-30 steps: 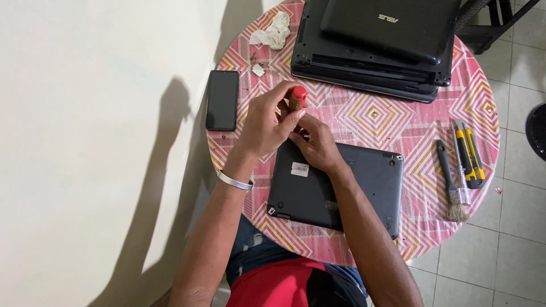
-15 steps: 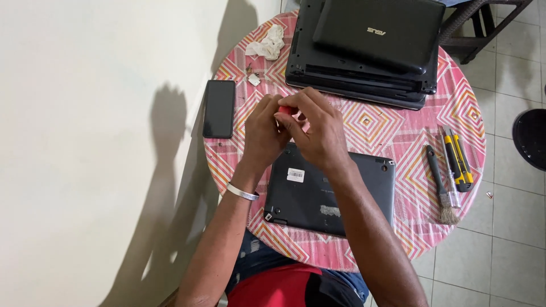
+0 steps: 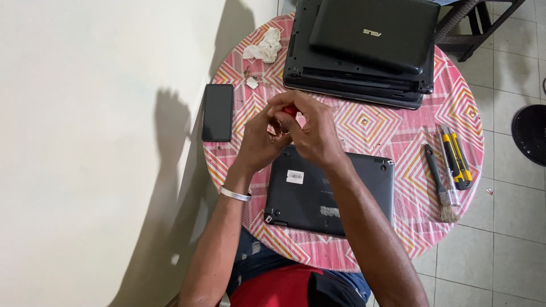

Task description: Unscrewing and prying open the bottom panel of a laptop for repair.

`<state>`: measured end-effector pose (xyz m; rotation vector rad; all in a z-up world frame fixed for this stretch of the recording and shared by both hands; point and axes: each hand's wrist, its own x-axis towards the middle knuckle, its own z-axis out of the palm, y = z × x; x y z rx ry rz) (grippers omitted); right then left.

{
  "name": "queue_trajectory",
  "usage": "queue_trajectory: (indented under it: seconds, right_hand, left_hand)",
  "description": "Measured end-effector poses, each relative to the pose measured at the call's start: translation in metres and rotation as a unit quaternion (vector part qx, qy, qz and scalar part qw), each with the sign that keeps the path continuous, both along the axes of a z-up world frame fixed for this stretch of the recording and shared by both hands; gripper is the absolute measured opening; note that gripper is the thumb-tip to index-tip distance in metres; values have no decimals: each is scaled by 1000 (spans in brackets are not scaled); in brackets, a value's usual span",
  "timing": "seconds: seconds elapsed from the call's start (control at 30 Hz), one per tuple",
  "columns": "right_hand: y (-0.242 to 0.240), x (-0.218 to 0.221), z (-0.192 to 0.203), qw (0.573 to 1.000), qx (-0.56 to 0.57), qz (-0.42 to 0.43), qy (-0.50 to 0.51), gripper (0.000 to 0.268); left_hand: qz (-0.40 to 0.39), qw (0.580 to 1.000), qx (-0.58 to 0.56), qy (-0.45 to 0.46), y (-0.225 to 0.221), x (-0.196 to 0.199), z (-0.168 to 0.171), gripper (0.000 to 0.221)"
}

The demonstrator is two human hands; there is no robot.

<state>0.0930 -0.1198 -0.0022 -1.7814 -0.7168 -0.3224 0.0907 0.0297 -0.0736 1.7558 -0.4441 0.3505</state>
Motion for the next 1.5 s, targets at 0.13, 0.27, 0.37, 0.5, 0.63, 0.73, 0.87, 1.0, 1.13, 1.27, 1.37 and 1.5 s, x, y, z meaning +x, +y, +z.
queue_trajectory:
  seconds: [0.13,0.27,0.37,0.5,0.63,0.73,0.87,1.0,1.13,1.27,1.37,1.5]
  right_hand:
    - [-12,-9,26,981,59,141,123,46]
    - [-12,-4,15,998,1,46,42,42]
    - [-13,-1,0,997,-29,-65,-28,30]
    - [-13,-15,27,999,-36,14,34,34]
    - [-16,-14,18,995,-2,64,74,54]
    - [-9,-16,10,998,-21,-35,-44,28]
    - [-15,-11,4,996,-59,-48,-40,17]
    - [-32,-16,6,996,-78,-29,22,39]
    - [-62,-37,1,969,-210,-102,82,15]
    - [-111,-58,-37,946,-180,-250,106,14]
    - [-141,-82,-56,923,-151,-338,104,17]
    - [-169,-110,-84,893,-144,-421,61,22]
  left_hand:
    - [-51,993,-63,90,3,-7,14,39]
    - [37,997,-40,58,-2,5,-11,28]
    - [92,996,1,2,-11,9,-21,37]
    - [9,999,-19,38,-4,-4,-1,35]
    - [-20,999,-28,36,-7,-8,14,25]
    - [70,997,-15,-10,-9,0,-4,11]
    - [48,998,20,-35,-13,-1,-13,38]
    - [1,999,19,33,4,-17,-13,32]
    - [74,982,126,123,30,-41,-39,25]
    - [91,946,201,237,21,-56,-33,25]
    - [95,932,236,257,8,-62,-35,32]
    - [135,911,315,231,-14,-62,-31,43]
